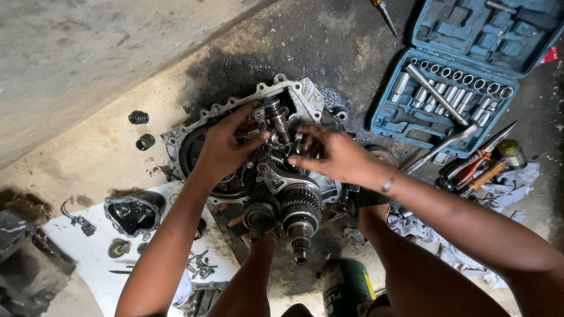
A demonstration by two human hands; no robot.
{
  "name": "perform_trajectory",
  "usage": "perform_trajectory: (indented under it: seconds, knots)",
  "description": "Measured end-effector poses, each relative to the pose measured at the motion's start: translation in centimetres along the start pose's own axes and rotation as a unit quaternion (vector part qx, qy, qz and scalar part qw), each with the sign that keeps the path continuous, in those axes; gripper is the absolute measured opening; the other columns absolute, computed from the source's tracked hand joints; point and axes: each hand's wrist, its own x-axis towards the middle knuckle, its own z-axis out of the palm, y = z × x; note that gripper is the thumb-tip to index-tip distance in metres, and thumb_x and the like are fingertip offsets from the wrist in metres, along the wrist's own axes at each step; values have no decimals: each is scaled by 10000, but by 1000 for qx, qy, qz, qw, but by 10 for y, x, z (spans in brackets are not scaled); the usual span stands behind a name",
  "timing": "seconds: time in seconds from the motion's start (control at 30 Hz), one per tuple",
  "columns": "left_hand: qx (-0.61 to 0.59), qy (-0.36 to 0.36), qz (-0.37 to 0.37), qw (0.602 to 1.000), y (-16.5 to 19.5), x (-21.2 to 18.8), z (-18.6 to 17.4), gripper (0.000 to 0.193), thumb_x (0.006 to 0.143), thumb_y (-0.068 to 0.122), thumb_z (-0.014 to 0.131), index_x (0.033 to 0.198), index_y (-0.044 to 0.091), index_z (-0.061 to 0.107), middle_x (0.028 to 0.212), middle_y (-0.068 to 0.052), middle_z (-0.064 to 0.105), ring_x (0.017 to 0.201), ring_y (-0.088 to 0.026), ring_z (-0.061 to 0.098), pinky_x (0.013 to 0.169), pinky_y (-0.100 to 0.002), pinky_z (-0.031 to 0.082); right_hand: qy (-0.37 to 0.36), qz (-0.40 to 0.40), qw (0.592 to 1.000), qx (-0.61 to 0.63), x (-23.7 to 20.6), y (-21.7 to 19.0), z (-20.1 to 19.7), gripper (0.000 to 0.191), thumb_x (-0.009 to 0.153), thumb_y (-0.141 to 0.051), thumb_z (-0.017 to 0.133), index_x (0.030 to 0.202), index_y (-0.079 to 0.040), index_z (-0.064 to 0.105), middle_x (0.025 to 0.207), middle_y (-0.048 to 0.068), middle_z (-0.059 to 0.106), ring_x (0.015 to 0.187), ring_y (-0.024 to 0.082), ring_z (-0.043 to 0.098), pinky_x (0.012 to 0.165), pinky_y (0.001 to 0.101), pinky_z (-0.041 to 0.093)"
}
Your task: The person works on a disassembled engine block on the floor, installing and adjusting internal gears and shafts. They use a hammer to tap components into place and repeatedly rotate the shafts to check alignment.
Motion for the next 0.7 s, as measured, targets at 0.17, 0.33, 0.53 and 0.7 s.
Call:
perform_trajectory:
  seconds: [0.17, 0.33, 0.53, 0.7]
  knots:
    - [-2, 22, 50, 999, -3, -2, 2, 669, 911, 220, 809, 1471, 12, 509, 1290, -179, 707, 1126, -200, 719, 921, -336, 601, 86, -77, 979, 168, -2, -3, 17, 614, 875, -149, 726, 1430, -17, 499, 994, 100, 759, 854, 164, 754, 753, 240, 635]
    - [-21, 23, 45, 999, -7, -2, 4, 664, 907, 219, 796, 1472, 11, 515, 1270, -173, 707, 1094, -186, 720, 893, -325, 607, 32, -11, 958, 285, -3, -12, 5, 574, 873, -17, 644, 1415, -46, 457, 905, 91, 743, 782, 183, 735, 714, 253, 621]
    - [-11, 26, 44, 999, -9, -2, 6, 677, 913, 220, 784, 1494, 22, 497, 1252, -169, 710, 1044, -186, 723, 881, -331, 601, -14, 64, 912, 404, 0, -22, -12, 551, 892, -96, 685, 1403, -38, 485, 842, 118, 741, 745, 179, 723, 651, 249, 626]
    - [-6, 25, 74, 997, -11, -2, 5, 656, 940, 218, 790, 1489, 15, 495, 1324, -199, 669, 1140, -215, 695, 909, -345, 598, -12, 51, 953, 298, -4, -26, 1, 604, 881, -166, 699, 1424, -99, 444, 853, 100, 735, 683, 159, 649, 625, 248, 603]
